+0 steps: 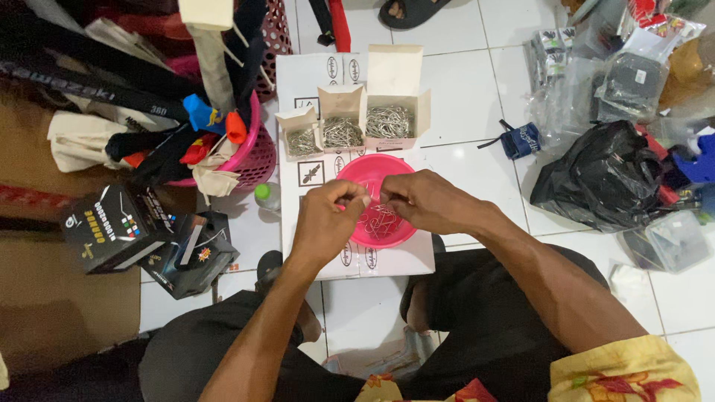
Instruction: The person sits on the floor and repeatedly picks small metal wire pieces from a pink bowl, then bends and twists them into hanger shapes by hand. The formed hangers are placed into a cardboard box with compartments.
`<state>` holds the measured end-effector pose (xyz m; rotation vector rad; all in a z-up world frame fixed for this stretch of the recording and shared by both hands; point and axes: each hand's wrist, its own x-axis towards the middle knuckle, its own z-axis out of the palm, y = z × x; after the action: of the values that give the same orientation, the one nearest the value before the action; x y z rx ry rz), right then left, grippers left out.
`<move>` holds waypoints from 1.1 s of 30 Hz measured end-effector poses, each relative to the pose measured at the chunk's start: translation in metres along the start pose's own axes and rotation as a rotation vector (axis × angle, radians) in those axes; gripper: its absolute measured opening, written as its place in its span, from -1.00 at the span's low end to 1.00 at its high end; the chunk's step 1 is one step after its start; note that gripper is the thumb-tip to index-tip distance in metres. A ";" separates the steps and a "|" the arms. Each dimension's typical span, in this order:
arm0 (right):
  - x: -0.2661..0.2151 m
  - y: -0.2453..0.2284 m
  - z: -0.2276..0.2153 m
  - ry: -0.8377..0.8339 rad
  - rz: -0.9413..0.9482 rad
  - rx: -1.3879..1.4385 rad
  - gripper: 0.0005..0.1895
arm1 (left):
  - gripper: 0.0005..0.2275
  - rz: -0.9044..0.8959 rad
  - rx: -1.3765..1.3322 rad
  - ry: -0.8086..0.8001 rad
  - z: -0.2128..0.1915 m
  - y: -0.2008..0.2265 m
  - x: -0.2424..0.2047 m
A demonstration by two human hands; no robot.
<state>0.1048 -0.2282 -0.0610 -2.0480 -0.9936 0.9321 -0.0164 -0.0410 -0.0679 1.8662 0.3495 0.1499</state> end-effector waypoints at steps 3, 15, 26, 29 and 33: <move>-0.005 -0.004 -0.002 0.019 -0.012 0.023 -0.79 | -0.93 -0.094 0.002 -0.049 0.005 -0.002 0.002; -0.012 -0.011 -0.005 0.115 0.000 0.136 -0.91 | -0.91 -0.122 -0.259 -0.094 0.019 -0.015 0.005; -0.008 -0.007 0.002 0.076 -0.018 0.237 -0.90 | -0.93 -0.077 -0.280 -0.040 0.021 -0.021 0.007; -0.005 0.000 0.003 0.083 -0.016 0.248 -0.90 | -0.94 -0.069 -0.278 -0.031 0.019 -0.018 0.007; -0.005 0.003 0.002 0.083 -0.014 0.255 -0.89 | -0.95 -0.044 -0.267 -0.024 0.017 -0.009 0.006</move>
<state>0.1020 -0.2337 -0.0630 -1.8481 -0.7999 0.9087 -0.0075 -0.0519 -0.0827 1.5949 0.3364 0.1366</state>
